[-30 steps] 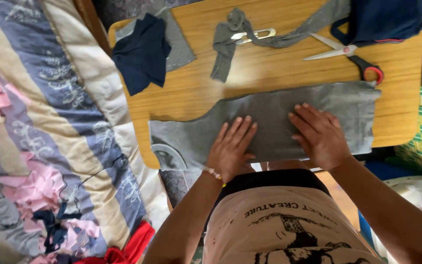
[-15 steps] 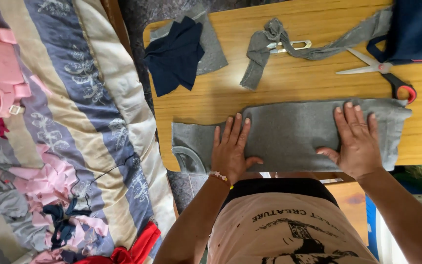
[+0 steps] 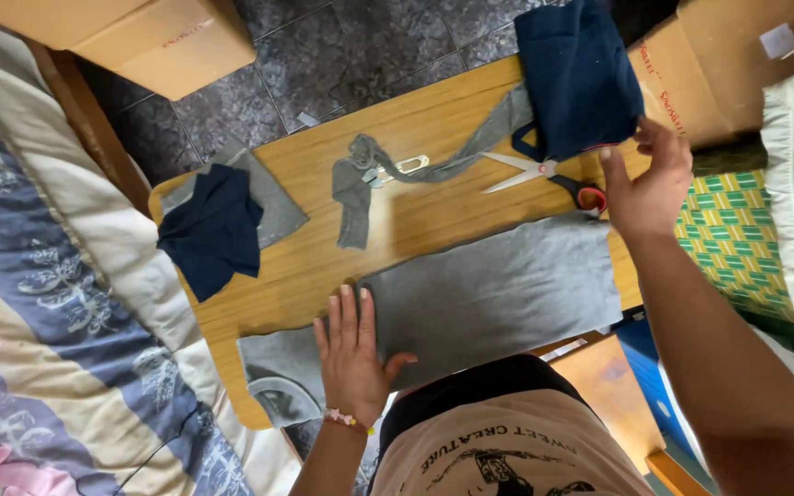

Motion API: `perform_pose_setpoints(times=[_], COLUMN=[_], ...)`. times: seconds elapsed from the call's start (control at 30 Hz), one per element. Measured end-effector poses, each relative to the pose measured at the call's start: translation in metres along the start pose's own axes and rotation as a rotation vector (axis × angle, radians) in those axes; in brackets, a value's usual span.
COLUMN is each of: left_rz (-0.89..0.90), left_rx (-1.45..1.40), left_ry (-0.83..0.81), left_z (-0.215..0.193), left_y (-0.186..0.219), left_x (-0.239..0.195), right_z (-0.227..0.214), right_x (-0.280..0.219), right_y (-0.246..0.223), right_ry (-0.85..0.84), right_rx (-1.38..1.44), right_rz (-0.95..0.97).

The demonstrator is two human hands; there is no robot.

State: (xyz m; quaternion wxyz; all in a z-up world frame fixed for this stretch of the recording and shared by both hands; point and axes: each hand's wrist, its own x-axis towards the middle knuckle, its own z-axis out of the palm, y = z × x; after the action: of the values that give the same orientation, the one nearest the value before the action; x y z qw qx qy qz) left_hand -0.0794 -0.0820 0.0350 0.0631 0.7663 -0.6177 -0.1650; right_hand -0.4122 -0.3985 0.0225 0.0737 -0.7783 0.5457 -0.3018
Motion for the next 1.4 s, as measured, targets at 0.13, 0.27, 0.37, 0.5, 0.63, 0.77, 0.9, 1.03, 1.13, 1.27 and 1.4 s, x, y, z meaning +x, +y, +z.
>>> perform_pose_setpoints(times=[0.13, 0.27, 0.37, 0.5, 0.63, 0.77, 0.9, 1.03, 1.13, 1.27, 1.4], left_rz=[0.087, 0.244, 0.214, 0.048, -0.381, -0.454, -0.488, -0.518, -0.510, -0.517, -0.541], left_rx=[-0.138, -0.321, -0.446, -1.161, -1.617, -1.651, -1.609, -1.621, -1.601, -1.626, -1.591], left_ry=[0.120, 0.217, 0.278, 0.156, -0.048, -0.004, 0.111, 0.140, 0.138, 0.158, 0.268], left_z=[-0.014, -0.036, -0.030, 0.006, -0.015, 0.021, 0.028, 0.030, 0.024, 0.004, 0.005], left_y=[0.047, 0.118, 0.164, 0.207, 0.230, 0.199, 0.193, 0.196, 0.199, 0.203, 0.201], left_x=[0.037, 0.098, 0.146, 0.223, 0.286, 0.300, 0.295, 0.292, 0.291, 0.292, 0.299], right_z=[0.019, 0.042, 0.054, 0.033, 0.031, 0.005, 0.010, 0.033, 0.048, 0.049, 0.061], right_x=[0.053, 0.056, 0.050, 0.056, 0.043, 0.037, 0.056, 0.077, 0.088, 0.101, 0.097], right_y=[0.040, 0.074, 0.084, 0.019, -0.032, -0.055, -0.001, 0.039, 0.054, 0.054, 0.070], right_ry=[-0.172, -0.239, -0.238, -0.014, -0.160, -0.246, -0.134, -0.123, -0.220, -0.292, -0.346], right_rx=[0.100, 0.073, 0.141, 0.319, 0.344, 0.371, 0.300, 0.301, 0.293, 0.270, 0.362], right_rz=[0.646, 0.662, 0.633, 0.173, -0.403, -0.531, -0.244, 0.097, 0.286, 0.352, 0.463])
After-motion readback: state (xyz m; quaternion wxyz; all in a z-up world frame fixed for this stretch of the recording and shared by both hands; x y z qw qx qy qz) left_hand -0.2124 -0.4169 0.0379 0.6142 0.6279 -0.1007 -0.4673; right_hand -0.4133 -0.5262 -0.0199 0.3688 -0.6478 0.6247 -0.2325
